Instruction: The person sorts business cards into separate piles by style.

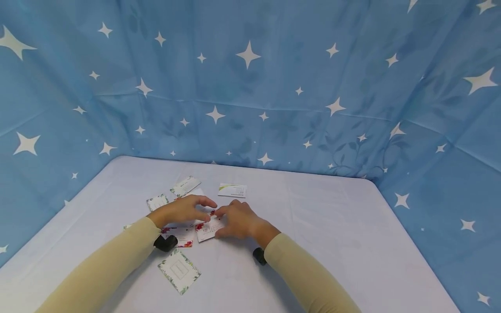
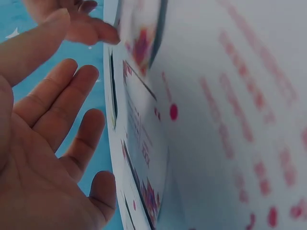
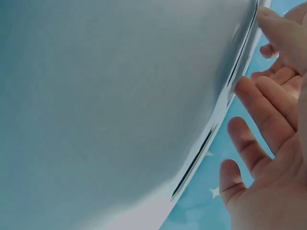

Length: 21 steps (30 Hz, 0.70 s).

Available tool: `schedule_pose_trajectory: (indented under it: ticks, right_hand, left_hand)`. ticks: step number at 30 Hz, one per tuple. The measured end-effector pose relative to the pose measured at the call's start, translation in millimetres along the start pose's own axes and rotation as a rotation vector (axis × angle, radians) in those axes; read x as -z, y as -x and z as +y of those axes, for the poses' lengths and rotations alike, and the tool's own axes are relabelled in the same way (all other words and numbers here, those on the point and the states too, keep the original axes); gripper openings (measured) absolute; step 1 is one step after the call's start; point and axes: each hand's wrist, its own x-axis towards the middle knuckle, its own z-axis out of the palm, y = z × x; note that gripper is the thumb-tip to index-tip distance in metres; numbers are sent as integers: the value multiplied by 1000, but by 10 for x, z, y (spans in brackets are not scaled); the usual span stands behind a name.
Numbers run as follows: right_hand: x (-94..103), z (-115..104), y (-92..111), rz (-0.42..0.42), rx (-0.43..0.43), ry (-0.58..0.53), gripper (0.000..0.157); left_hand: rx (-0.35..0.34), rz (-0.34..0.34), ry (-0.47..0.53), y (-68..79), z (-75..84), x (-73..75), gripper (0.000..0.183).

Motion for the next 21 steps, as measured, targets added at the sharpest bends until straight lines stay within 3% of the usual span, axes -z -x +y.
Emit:
schedule_pose_trajectory:
  ticks: [3,11,16,21]
  right_hand:
    - [4,37,1,42,-22,-26,52]
    - [51,85,4,151,-122,-119,52]
    - [64,99,19,183,-163,-113,53]
    - [62,117,54,205,-203,-128,53]
  left_hand:
    - [-18,-5,9,2,-1,-17,44]
    - [22,25,5,-6,-9,-41,51]
    - [-4,45,-6,-26,-34,-68,51]
    - [12,82,-43,-30,-31,-73,51]
